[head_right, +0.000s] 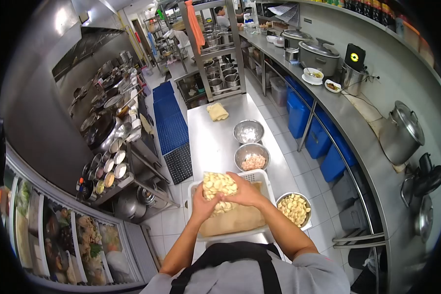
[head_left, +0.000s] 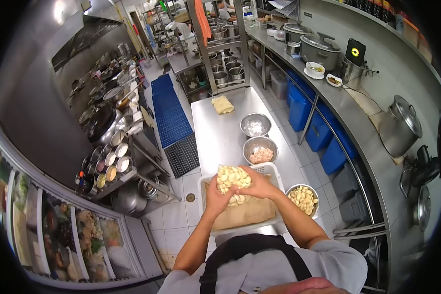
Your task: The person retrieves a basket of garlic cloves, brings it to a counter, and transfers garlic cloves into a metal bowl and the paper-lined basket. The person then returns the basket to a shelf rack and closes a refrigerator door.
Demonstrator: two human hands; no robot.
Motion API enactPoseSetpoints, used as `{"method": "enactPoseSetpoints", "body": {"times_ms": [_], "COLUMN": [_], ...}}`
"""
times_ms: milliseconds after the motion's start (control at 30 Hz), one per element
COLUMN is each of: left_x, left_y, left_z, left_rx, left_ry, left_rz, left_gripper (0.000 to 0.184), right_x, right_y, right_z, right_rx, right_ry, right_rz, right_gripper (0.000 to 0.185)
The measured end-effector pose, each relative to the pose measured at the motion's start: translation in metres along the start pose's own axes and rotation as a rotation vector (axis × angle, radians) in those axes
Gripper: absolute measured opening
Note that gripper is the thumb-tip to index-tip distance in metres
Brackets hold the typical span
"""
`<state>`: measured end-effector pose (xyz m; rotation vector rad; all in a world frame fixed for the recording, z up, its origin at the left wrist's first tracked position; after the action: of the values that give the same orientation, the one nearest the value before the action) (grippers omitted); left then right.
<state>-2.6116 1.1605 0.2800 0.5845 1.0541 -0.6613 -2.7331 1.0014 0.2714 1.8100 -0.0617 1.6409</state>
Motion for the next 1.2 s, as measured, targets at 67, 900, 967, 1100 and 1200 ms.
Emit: {"method": "enactPoseSetpoints", "body": {"times_ms": [67, 900, 967, 1100, 1200], "left_x": [0.006, 0.005, 0.032, 0.099, 0.086], "left_y": [-0.006, -0.013, -0.014, 0.014, 0.03], "left_z": [-0.019, -0.032, -0.036, -0.037, -0.032], "left_rx": [0.062, 0.37, 0.296, 0.456, 0.471], "left_ry": [-0.045, 0.361, 0.228, 0.12, 0.218], "left_rz": [0.084, 0.683, 0.665, 0.593, 0.198], "left_gripper": [0.065, 0.117, 0.103, 0.088, 0.059], "right_x": [-0.013, -0.05, -0.063, -0.093, -0.094], "right_y": [0.0, -0.039, -0.045, -0.041, -0.017], "right_z": [-0.017, -0.041, -0.044, -0.044, -0.042], "right_rx": [0.043, -0.21, -0.262, -0.114, 0.03], "right_ry": [-0.017, -0.217, -0.06, -0.169, -0.26], "right_rz": [0.054, -0.168, -0.203, 0.02, 0.392], "right_gripper": [0.088, 0.061, 0.061, 0.057, 0.049]}}
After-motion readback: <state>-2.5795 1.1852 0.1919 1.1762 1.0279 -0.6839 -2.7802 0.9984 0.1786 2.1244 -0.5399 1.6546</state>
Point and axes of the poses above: each hand's wrist, its own z-axis towards the middle knuckle, its own y-axis out of the back of the hand, x = y × z, the point moved 1 cm from there along z, towards the middle knuckle, and after that the axes turned 12 degrees about -y, right-handed, at the moved point
